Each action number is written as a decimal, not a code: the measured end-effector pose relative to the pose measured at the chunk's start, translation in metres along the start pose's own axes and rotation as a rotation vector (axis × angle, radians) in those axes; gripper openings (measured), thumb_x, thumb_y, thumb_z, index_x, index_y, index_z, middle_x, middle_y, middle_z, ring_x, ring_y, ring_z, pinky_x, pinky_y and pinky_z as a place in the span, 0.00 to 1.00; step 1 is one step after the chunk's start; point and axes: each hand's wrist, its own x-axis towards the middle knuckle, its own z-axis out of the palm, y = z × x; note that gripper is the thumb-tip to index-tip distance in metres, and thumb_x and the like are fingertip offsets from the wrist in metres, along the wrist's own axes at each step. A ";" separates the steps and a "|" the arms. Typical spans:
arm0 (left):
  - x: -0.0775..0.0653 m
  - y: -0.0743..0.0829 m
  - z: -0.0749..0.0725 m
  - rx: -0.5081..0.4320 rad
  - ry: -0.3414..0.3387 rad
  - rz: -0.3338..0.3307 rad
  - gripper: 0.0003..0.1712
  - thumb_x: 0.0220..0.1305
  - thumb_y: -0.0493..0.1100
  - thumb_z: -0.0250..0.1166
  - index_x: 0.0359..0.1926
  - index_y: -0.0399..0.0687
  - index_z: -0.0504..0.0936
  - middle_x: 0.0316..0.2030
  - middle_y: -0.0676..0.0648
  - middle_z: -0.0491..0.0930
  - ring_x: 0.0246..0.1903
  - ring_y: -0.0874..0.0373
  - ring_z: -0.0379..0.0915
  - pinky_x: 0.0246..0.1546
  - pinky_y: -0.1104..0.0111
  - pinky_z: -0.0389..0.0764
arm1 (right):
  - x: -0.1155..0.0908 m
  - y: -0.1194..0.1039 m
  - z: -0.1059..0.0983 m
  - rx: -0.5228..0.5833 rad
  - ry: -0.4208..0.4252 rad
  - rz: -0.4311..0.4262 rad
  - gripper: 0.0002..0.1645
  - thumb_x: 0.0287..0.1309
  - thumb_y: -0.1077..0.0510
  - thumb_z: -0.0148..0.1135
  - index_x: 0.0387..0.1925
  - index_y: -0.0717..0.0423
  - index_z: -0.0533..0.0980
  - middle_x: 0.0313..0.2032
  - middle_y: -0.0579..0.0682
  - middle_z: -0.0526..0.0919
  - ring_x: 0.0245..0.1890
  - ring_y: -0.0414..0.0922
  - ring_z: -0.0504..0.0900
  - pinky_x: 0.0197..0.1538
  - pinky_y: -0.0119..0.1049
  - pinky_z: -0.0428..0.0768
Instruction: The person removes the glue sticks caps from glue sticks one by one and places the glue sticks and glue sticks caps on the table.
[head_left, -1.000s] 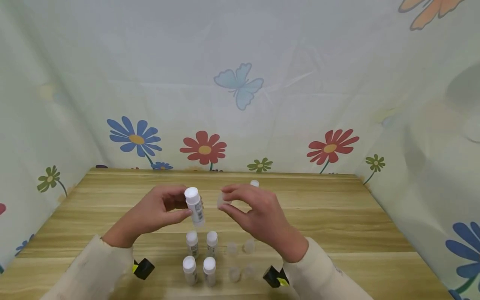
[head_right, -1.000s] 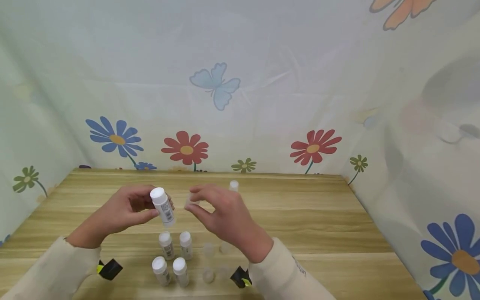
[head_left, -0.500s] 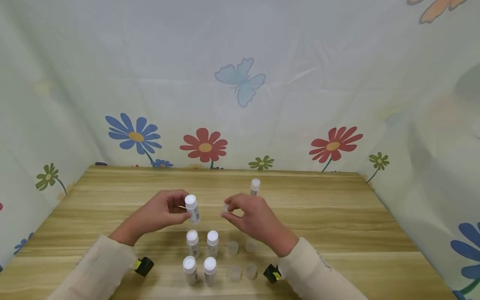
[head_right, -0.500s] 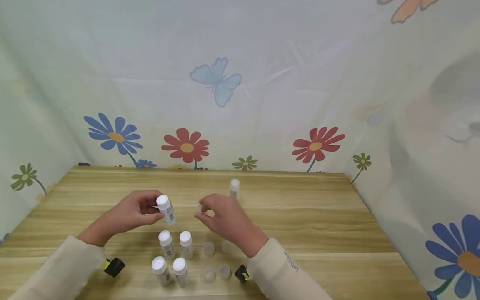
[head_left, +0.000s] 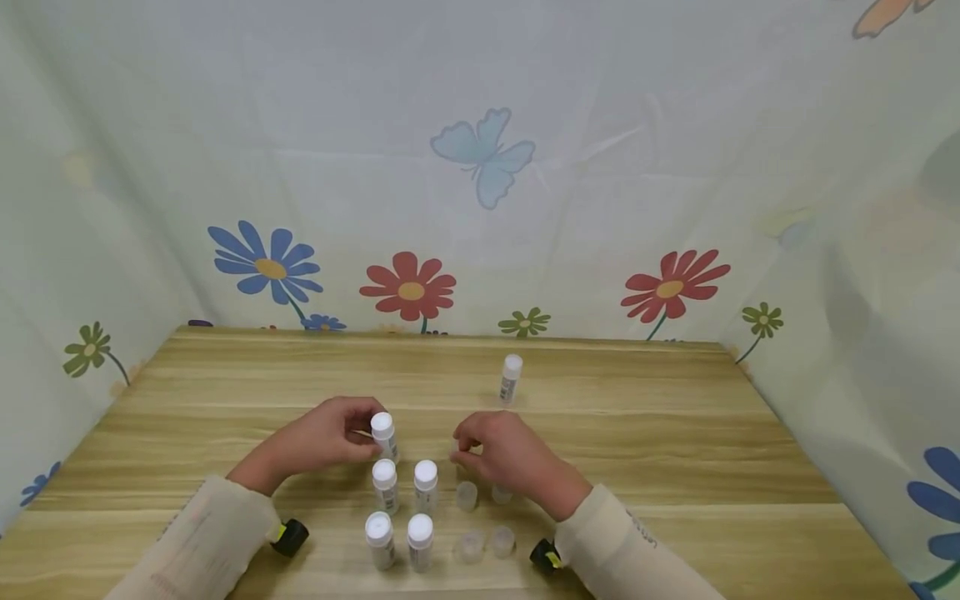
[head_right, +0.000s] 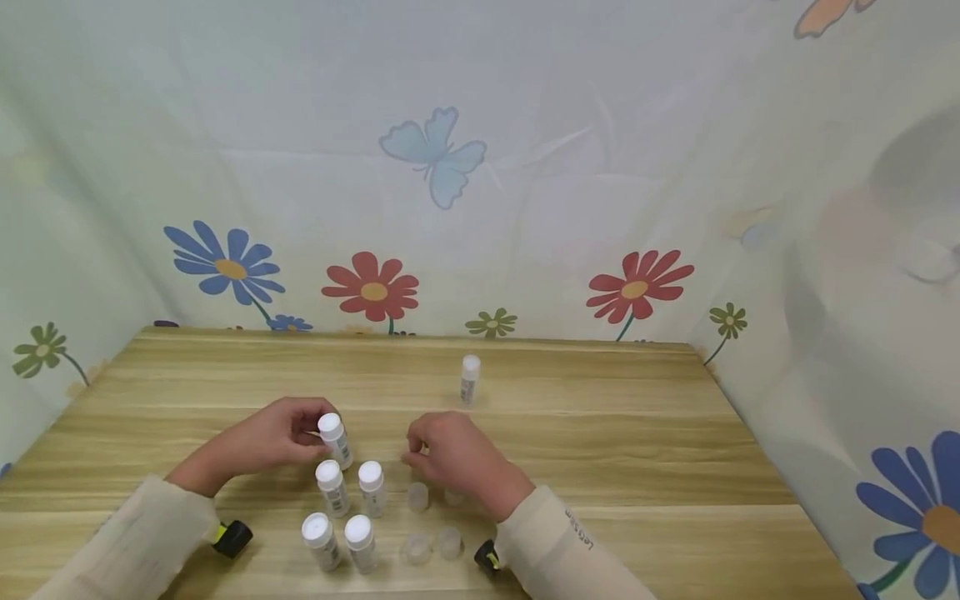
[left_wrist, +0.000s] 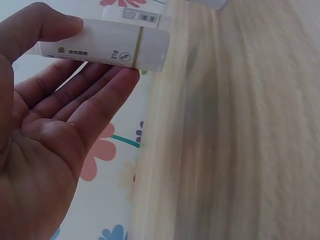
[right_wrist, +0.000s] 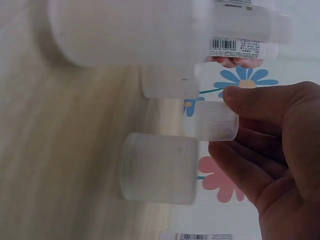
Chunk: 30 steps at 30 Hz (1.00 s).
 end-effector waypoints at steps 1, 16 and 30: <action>0.000 -0.002 0.000 -0.001 -0.006 0.000 0.16 0.58 0.40 0.69 0.47 0.42 0.78 0.42 0.45 0.81 0.45 0.53 0.79 0.48 0.69 0.83 | 0.000 0.001 0.001 0.005 -0.012 0.000 0.07 0.54 0.56 0.71 0.30 0.55 0.81 0.26 0.43 0.84 0.27 0.39 0.81 0.33 0.25 0.78; 0.001 -0.018 0.002 -0.048 -0.038 -0.007 0.16 0.58 0.37 0.67 0.47 0.41 0.77 0.42 0.46 0.80 0.47 0.54 0.79 0.49 0.70 0.82 | 0.002 0.007 0.012 0.061 -0.113 0.029 0.07 0.53 0.59 0.70 0.24 0.51 0.78 0.27 0.42 0.81 0.26 0.33 0.73 0.32 0.24 0.74; -0.001 -0.020 0.003 -0.032 -0.038 0.012 0.16 0.57 0.36 0.66 0.48 0.38 0.76 0.43 0.44 0.80 0.47 0.55 0.79 0.49 0.69 0.82 | 0.003 0.006 0.013 0.067 -0.145 0.065 0.11 0.53 0.58 0.70 0.22 0.47 0.76 0.22 0.38 0.76 0.23 0.32 0.68 0.29 0.24 0.70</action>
